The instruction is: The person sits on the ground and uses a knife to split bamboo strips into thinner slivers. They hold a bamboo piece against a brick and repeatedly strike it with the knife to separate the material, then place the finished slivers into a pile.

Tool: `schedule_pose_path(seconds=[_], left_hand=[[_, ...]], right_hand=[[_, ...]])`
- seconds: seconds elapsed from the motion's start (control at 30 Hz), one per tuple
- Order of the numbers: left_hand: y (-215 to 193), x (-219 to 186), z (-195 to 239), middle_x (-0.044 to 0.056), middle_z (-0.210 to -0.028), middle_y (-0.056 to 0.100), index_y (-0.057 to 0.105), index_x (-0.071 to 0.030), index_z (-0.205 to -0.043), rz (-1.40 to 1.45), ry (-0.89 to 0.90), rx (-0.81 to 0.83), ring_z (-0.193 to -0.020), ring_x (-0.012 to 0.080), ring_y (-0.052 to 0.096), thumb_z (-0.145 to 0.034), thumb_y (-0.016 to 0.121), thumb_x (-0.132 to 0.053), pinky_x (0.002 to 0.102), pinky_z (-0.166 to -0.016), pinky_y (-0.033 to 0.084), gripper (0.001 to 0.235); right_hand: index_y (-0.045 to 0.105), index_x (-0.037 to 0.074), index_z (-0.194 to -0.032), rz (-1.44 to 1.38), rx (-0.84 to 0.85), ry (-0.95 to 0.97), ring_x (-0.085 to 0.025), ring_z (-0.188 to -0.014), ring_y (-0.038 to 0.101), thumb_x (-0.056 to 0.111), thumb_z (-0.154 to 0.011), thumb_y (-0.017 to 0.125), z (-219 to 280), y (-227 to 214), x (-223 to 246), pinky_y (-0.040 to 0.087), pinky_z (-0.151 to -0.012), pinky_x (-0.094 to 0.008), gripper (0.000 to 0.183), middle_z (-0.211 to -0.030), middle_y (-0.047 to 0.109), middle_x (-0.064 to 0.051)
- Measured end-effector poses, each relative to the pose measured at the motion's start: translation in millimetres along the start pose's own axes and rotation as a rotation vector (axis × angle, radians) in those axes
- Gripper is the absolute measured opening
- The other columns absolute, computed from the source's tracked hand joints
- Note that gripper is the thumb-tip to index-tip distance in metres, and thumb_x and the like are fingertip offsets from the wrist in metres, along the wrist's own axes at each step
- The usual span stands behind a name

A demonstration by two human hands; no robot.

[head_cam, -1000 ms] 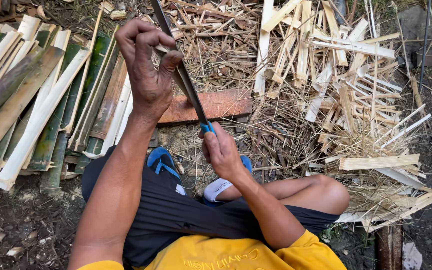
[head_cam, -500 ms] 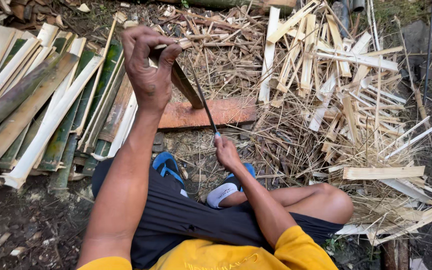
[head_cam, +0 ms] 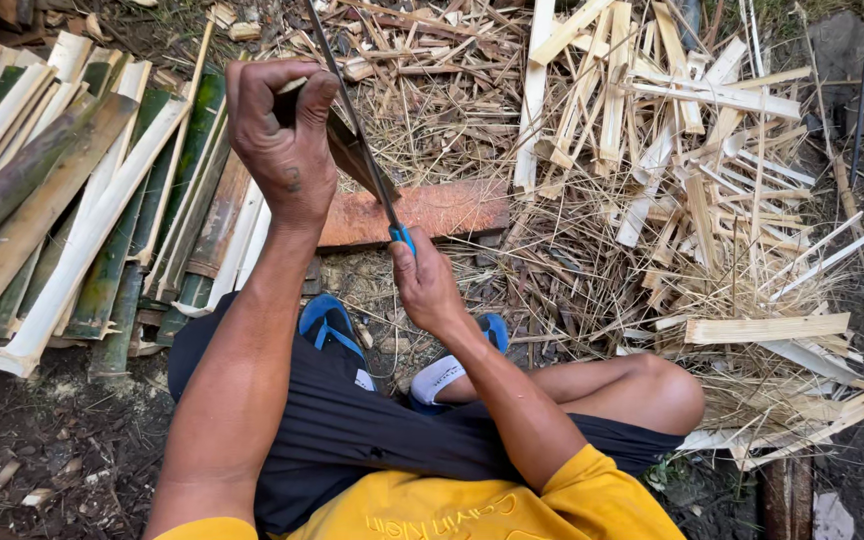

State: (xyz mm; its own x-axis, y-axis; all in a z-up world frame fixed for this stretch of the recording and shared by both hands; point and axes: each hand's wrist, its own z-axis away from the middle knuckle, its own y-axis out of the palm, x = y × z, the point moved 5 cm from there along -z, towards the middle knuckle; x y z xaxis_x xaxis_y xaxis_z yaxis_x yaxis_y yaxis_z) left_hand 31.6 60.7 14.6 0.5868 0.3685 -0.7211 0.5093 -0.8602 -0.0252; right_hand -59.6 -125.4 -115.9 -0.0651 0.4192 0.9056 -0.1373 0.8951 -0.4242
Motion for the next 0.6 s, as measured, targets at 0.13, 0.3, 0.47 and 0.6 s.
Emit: schedule_pose_path(seconds=[0.13, 0.3, 0.47, 0.6], left_hand=[[-2.3, 8.8, -10.5, -0.002, -0.104, 0.057, 0.063, -0.011, -0.106, -0.026, -0.014, -0.046, -0.094, 0.0110, 0.061, -0.104, 0.078, -0.036, 0.026, -0.079, 0.057, 0.029], [1.0, 15.4, -13.0, -0.002, -0.099, 0.056, 0.064, -0.010, -0.103, -0.055, -0.022, -0.023, -0.091, 0.0110, 0.057, -0.102, 0.076, -0.040, 0.028, -0.079, 0.052, 0.032], [3.4, 47.4, -19.4, -0.001, -0.114, 0.060, 0.058, -0.019, -0.123, 0.060, -0.047, -0.083, -0.098, 0.0137, 0.064, -0.102, 0.076, -0.047, 0.029, -0.082, 0.063, 0.040], [3.8, 96.5, -0.8, 0.003, -0.121, 0.059, 0.027, -0.022, -0.149, 0.211, -0.251, -0.089, -0.103, 0.0180, 0.065, -0.097, 0.077, -0.051, 0.037, -0.089, 0.066, 0.078]], right_hand=[[0.058, 0.003, -0.104, 0.126, -0.076, 0.179, -0.034, -0.071, 0.063, 0.044, -0.108, 0.043, -14.5, 39.4, -105.0, 0.047, -0.067, -0.048, 0.044, -0.074, 0.061, -0.017], [0.064, 0.001, -0.103, 0.220, 0.009, 0.466, -0.044, -0.088, 0.067, 0.052, -0.107, 0.042, -23.5, 40.0, -213.5, 0.049, -0.081, -0.053, 0.055, -0.086, 0.067, -0.024], [0.062, -0.001, -0.105, 0.212, -0.074, 0.285, -0.048, -0.084, 0.065, 0.049, -0.107, 0.040, -7.7, 50.0, -206.7, 0.049, -0.076, -0.054, 0.055, -0.088, 0.065, -0.028], [0.053, 0.003, -0.118, 0.168, -0.028, 0.487, -0.041, -0.073, 0.066, 0.050, -0.105, 0.043, 2.1, 46.0, -251.3, 0.049, -0.071, -0.052, 0.050, -0.071, 0.062, -0.021]])
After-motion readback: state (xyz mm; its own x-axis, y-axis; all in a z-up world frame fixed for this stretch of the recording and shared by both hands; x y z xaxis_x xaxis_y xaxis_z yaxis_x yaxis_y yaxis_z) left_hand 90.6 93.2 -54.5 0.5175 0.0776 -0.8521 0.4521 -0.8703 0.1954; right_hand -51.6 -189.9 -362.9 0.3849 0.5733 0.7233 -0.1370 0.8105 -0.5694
